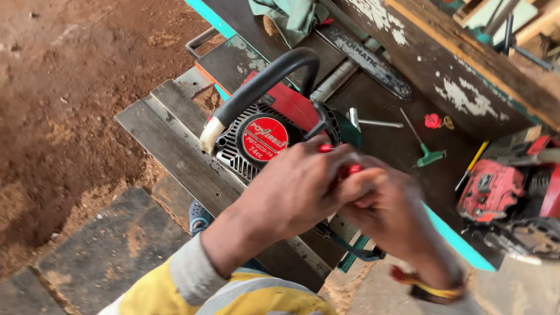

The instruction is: The person repairs a chainsaw by manipulating its internal components using pliers and a screwdriver. They adjust parts within the engine housing and handle the tool repeatedly to secure or align internal mechanisms.

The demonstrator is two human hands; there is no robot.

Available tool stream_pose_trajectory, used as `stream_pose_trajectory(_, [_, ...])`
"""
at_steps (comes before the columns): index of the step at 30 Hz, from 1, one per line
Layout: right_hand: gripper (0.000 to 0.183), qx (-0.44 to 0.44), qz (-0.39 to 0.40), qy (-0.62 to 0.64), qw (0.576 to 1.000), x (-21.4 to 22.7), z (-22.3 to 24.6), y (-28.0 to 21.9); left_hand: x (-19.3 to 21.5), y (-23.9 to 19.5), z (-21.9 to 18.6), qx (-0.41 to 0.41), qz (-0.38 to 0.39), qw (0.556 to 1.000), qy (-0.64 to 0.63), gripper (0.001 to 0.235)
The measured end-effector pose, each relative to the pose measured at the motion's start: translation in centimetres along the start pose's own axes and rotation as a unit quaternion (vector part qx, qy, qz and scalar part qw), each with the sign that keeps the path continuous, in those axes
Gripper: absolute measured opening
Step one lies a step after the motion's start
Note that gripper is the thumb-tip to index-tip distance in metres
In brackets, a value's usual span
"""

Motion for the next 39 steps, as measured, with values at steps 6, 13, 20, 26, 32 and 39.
stream_pose_trajectory(6, [0.006, 0.048, -0.146, 0.106, 0.982, -0.4, -0.1, -1.1, 0.1, 2.7, -2.7, -0.081, 0.039, 0.994, -0.061, 0.042])
stream_pose_trajectory(13, [0.011, -0.225, -0.330, 0.250, 0.882, 4.4, -6.4, -6.7, 1.6, 2.5, 0.2, -0.059, 0.049, 0.996, -0.041, 0.019])
stream_pose_trajectory(20, [0.023, -0.188, -0.401, 0.456, 0.772, 3.4, -9.7, -12.1, -7.0, -3.9, 4.8, 0.210, 0.209, 0.932, -0.207, 0.025])
stream_pose_trajectory(26, [0.023, -0.227, -0.424, 0.517, 0.709, 1.0, -9.8, -14.9, -11.5, -4.9, 5.1, 0.335, 0.174, 0.791, -0.482, 0.028])
stream_pose_trajectory(32, [0.041, -0.219, -0.329, 0.473, 0.787, 5.8, -8.6, -16.6, -10.9, -4.2, 6.0, 0.330, 0.200, 0.800, -0.459, 0.027])
stream_pose_trajectory(39, [0.034, -0.356, -0.333, 0.245, 0.838, 3.5, -10.7, -19.1, -11.0, -2.2, 5.2, 0.293, 0.119, 0.790, -0.525, 0.022])
Point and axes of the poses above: each hand's wrist, its own y-axis towards the middle knuckle, its own x-axis out of the back of the hand, z = x × y, the point moved 9 cm from there along y, towards the middle knuckle, and after that the axes turned 6 degrees about -z, right-handed, at the moved point
